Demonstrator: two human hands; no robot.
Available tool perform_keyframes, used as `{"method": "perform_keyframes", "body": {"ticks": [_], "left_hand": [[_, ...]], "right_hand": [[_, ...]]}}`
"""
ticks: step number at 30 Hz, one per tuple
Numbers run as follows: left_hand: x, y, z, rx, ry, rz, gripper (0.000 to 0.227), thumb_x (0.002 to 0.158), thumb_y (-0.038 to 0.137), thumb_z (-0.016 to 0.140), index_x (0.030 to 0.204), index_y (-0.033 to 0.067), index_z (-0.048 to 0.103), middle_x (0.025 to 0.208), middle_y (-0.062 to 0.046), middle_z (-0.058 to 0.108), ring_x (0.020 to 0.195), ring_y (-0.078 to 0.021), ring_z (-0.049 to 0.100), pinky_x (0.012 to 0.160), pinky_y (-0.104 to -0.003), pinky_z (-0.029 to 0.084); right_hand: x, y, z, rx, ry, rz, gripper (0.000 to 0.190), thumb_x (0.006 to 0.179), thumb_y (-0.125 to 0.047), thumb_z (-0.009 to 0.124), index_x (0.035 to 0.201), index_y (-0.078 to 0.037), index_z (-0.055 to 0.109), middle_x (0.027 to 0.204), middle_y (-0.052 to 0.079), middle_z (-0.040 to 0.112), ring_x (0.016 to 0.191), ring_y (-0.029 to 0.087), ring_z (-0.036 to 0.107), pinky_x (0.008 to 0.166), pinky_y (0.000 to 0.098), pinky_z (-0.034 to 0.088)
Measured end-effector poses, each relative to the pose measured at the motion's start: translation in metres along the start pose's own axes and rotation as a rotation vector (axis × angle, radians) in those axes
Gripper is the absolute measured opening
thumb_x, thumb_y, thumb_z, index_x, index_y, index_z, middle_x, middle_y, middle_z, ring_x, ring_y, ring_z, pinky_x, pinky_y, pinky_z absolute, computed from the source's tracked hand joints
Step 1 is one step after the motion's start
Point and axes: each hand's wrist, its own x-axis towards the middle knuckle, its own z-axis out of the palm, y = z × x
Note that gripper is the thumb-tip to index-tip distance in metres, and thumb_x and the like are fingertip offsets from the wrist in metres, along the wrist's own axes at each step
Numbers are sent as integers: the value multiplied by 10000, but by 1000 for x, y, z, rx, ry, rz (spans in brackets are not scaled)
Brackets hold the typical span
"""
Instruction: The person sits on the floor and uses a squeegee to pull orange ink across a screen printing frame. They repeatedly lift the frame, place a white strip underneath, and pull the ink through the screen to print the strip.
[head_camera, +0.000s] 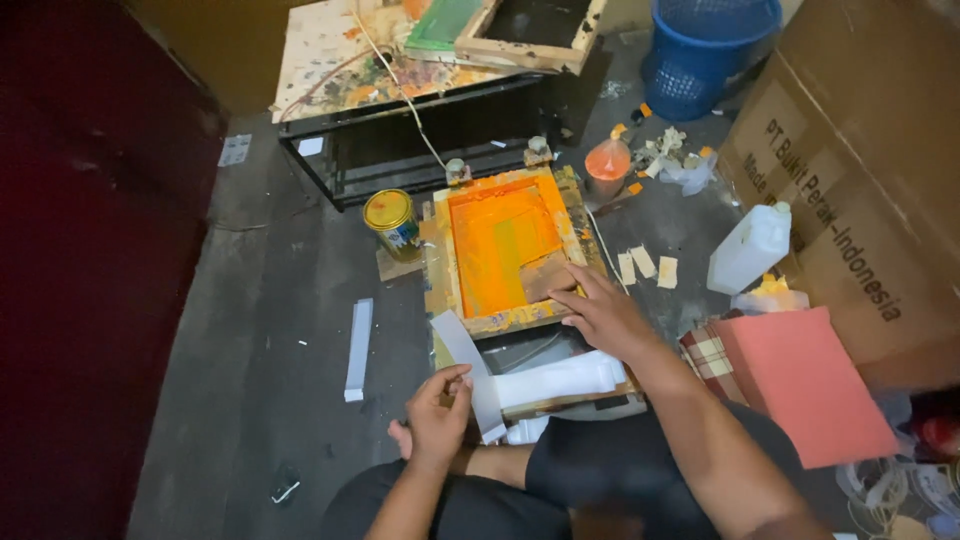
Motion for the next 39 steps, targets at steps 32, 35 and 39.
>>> {"method": "perform_keyframes", "body": {"ticks": [32,35,39], "left_hand": [[0,6,5,32,126,365,244,937,76,661,1160,66,759,1136,-108,770,1045,-205,733,941,-300,581],[2,8,6,31,103,387,248,947,92,654,1174,63,750,1172,-117,750,1098,-226,716,975,-320,568],[25,10,7,56,31,311,283,955,159,657,1210,73,744,1218,-126,732,1146,-245,695,988,-343,547]], "right_hand": [[151,-3,-161,-175,-15,-133,480,1007,-385,424,1442,-261,585,1465,104,559,1262,373,554,860,561,488],[153,-5,-164,-172,-31,-142,488,1019,-391,394,1453,-253,571,1462,96,553,1258,361,552,865,545,484],[156,-14,-173,-194,-70,-99,473,1023,-379,396,1446,-245,563,1470,66,545,1275,335,543,839,528,504]]}}
